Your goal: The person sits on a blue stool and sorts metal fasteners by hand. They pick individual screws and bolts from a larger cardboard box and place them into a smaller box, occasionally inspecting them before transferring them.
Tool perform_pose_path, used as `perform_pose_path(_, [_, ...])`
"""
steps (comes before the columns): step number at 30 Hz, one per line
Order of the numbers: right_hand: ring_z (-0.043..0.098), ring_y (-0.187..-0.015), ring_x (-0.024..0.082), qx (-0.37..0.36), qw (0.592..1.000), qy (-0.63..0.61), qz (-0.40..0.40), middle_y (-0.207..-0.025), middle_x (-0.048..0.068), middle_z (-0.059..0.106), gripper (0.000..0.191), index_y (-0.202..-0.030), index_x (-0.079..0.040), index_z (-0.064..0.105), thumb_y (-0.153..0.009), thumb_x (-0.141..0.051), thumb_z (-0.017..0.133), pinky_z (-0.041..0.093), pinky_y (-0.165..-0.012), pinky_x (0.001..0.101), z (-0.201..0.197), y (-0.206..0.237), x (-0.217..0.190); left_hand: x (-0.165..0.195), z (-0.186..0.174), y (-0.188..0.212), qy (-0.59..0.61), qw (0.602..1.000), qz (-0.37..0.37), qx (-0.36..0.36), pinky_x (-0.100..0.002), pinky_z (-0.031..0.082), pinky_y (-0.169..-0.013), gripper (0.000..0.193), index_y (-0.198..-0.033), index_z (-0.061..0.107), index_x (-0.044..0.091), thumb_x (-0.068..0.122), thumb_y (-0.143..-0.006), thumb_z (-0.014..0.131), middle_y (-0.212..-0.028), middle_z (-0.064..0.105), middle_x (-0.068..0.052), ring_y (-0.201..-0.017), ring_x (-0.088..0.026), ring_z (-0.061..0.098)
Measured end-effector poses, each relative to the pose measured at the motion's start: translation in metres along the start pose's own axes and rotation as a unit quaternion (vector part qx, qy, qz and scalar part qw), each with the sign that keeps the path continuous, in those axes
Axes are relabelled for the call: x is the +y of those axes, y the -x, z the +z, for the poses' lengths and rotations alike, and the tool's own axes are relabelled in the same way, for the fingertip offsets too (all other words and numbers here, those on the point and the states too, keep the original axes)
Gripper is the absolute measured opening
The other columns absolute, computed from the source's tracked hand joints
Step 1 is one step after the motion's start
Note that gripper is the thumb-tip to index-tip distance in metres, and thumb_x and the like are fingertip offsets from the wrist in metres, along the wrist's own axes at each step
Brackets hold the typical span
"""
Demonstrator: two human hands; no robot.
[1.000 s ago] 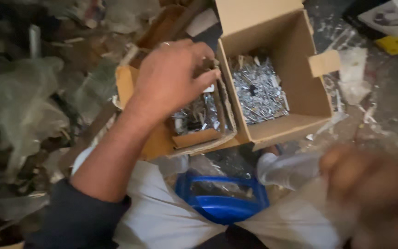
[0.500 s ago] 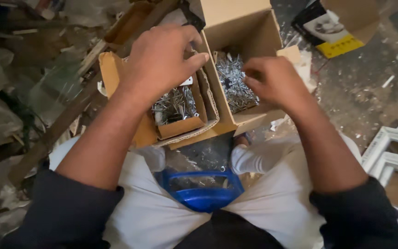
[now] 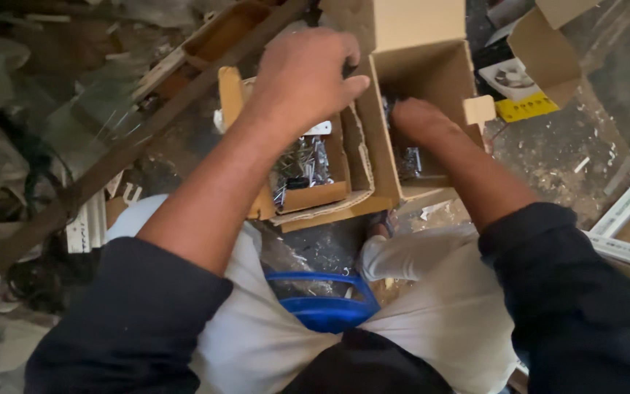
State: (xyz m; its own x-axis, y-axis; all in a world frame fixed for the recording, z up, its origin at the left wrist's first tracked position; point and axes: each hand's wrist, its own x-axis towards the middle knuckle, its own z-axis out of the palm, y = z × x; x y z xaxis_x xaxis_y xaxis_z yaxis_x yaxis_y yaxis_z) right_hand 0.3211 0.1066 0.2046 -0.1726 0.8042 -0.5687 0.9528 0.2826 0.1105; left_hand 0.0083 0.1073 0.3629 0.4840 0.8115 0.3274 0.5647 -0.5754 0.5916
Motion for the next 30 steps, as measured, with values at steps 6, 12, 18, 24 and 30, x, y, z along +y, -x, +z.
perform_pose_path(6, [0.072,-0.096,0.042,0.014,1.000,-0.017,-0.019,-0.101,0.023,0.074,0.020,-0.098,-0.006,0.078,-0.085,-0.020,0.073,0.058,-0.088,0.0502,0.005,0.003,-0.004,-0.004,0.000,0.000,0.010,1.000,0.002,0.010,-0.052,0.049,-0.083,0.028,-0.093,0.075,0.010,0.035,-0.081,0.081,-0.091,0.073,-0.014,-0.090,-0.036,0.068])
perform_pose_path(12, [0.072,-0.094,0.041,-0.014,0.999,0.003,0.030,-0.098,0.025,0.074,0.024,-0.095,-0.004,0.079,-0.083,-0.024,0.078,0.058,-0.088,0.0488,-0.022,0.024,-0.010,-0.001,0.000,0.000,-0.005,1.000,-0.018,0.000,-0.051,0.049,-0.082,0.028,-0.094,0.076,0.012,0.036,-0.079,0.081,-0.091,0.073,-0.014,-0.090,-0.038,0.067])
perform_pose_path(18, [0.072,-0.079,0.034,0.126,0.983,-0.132,0.028,-0.089,0.019,0.076,0.017,-0.094,-0.007,0.079,-0.080,-0.016,0.079,0.058,-0.077,0.0448,-0.068,0.098,-0.002,0.003,-0.001,-0.001,-0.010,1.000,-0.008,-0.006,-0.051,0.050,-0.081,0.029,-0.095,0.076,0.011,0.035,-0.079,0.082,-0.089,0.073,-0.013,-0.091,-0.038,0.066])
perform_pose_path(24, [0.072,-0.084,0.017,0.374,0.777,-0.507,-0.017,-0.093,0.011,0.075,0.007,-0.100,0.001,0.075,-0.095,-0.002,0.080,0.058,-0.076,0.0281,-0.082,0.162,0.000,0.010,0.002,0.000,0.054,0.998,0.012,-0.009,-0.047,0.051,-0.078,0.020,-0.098,0.075,0.010,0.024,-0.084,0.079,-0.089,0.073,-0.009,-0.089,-0.031,0.068])
perform_pose_path(30, [0.075,-0.085,0.020,0.356,0.532,-0.766,-0.060,-0.093,0.013,0.074,0.008,-0.102,0.002,0.071,-0.098,0.006,0.076,0.062,-0.076,0.0283,-0.072,0.166,-0.012,0.025,0.011,0.001,0.189,0.980,0.042,-0.047,-0.034,0.056,-0.078,0.029,-0.114,0.072,0.007,0.018,-0.088,0.082,-0.096,0.071,-0.006,-0.086,-0.020,0.072])
